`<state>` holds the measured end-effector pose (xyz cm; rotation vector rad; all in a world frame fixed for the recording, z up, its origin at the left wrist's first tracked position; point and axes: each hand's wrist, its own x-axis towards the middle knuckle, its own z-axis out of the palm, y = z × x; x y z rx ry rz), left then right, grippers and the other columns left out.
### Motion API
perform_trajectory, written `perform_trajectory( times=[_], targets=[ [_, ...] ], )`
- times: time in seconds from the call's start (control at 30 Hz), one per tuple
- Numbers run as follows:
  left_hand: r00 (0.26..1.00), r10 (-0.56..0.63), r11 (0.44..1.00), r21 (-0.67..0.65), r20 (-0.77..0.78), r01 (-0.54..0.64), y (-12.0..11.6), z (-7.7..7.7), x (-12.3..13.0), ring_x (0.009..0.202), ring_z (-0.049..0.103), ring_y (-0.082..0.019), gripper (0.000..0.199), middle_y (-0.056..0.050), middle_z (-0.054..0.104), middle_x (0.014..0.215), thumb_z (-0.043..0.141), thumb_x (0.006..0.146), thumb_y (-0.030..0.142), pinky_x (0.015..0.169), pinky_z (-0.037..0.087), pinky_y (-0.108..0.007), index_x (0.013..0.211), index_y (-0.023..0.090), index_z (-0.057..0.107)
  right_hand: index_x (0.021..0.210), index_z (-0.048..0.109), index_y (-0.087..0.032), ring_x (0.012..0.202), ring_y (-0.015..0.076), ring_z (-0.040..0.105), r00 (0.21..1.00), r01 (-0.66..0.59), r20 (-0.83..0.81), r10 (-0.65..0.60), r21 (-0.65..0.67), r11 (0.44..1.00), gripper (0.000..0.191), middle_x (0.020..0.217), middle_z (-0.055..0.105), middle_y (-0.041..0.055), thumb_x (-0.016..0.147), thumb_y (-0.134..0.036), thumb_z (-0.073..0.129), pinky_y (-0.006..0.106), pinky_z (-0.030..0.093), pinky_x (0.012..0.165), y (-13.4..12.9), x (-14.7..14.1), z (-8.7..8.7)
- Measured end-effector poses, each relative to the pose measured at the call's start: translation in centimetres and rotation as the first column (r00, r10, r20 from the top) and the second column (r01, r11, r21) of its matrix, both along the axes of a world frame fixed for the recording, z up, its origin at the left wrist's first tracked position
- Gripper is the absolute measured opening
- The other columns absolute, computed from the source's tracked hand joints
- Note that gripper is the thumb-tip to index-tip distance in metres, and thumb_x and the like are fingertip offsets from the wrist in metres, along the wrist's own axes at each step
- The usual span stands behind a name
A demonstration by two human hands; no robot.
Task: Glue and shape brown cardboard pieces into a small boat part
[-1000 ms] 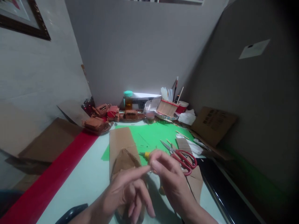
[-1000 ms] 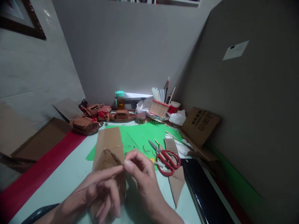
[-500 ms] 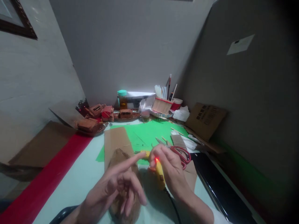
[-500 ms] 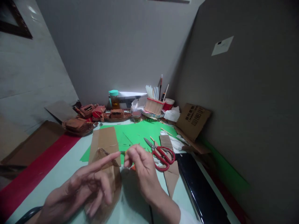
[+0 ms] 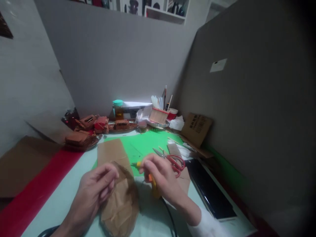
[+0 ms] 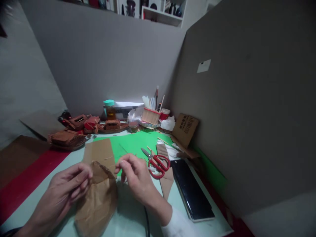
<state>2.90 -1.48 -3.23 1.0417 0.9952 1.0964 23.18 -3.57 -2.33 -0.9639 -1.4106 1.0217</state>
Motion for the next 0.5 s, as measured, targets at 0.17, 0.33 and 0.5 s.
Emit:
perform_trajectory(
  times=[0.17, 0.33, 0.5],
  targets=[
    [0.996, -0.083, 0.997, -0.001, -0.015, 0.083, 0.0, -1.4, 0.1, 0.042, 0.02, -0.004, 0.054, 0.009, 0.032, 0.051, 0.08, 0.066, 0.064, 0.038, 0.015, -0.015, 0.062, 0.016, 0.056, 0.092, 0.06, -0.016, 0.049, 0.0045, 0.054, 0.996, -0.035, -0.084, 0.033, -0.015, 0.999, 0.025, 0.083, 0.066, 0.0015, 0.097, -0.04, 0.053, 0.017, 0.041, 0.048, 0.0, -1.0, -0.8],
    [0.988, -0.117, 0.991, 0.047, -0.103, 0.122, -0.1, -2.2, 0.3, 0.043, 0.015, -0.004, 0.053, 0.009, 0.026, 0.046, 0.072, 0.075, 0.065, 0.043, 0.009, -0.019, 0.063, 0.015, 0.059, 0.089, 0.062, -0.014, 0.055, 0.0077, 0.061, 0.975, -0.111, -0.199, 0.104, -0.027, 0.993, 0.022, 0.077, 0.064, 0.002, 0.089, -0.036, 0.063, 0.019, 0.049, 0.055, -1.0, -1.8, -0.6],
    [0.975, -0.168, 0.981, 0.077, -0.144, 0.181, -0.1, -2.3, 0.2, 0.041, 0.026, -0.007, 0.057, 0.007, 0.034, 0.043, 0.071, 0.075, 0.066, 0.041, 0.021, -0.019, 0.053, 0.017, 0.052, 0.087, 0.058, -0.015, 0.048, 0.0106, 0.06, 0.954, -0.147, -0.278, 0.114, -0.1, 0.984, 0.032, 0.067, 0.065, 0.0031, 0.086, -0.047, 0.065, 0.021, 0.05, 0.046, -2.8, -1.3, -1.1]
  ],
)
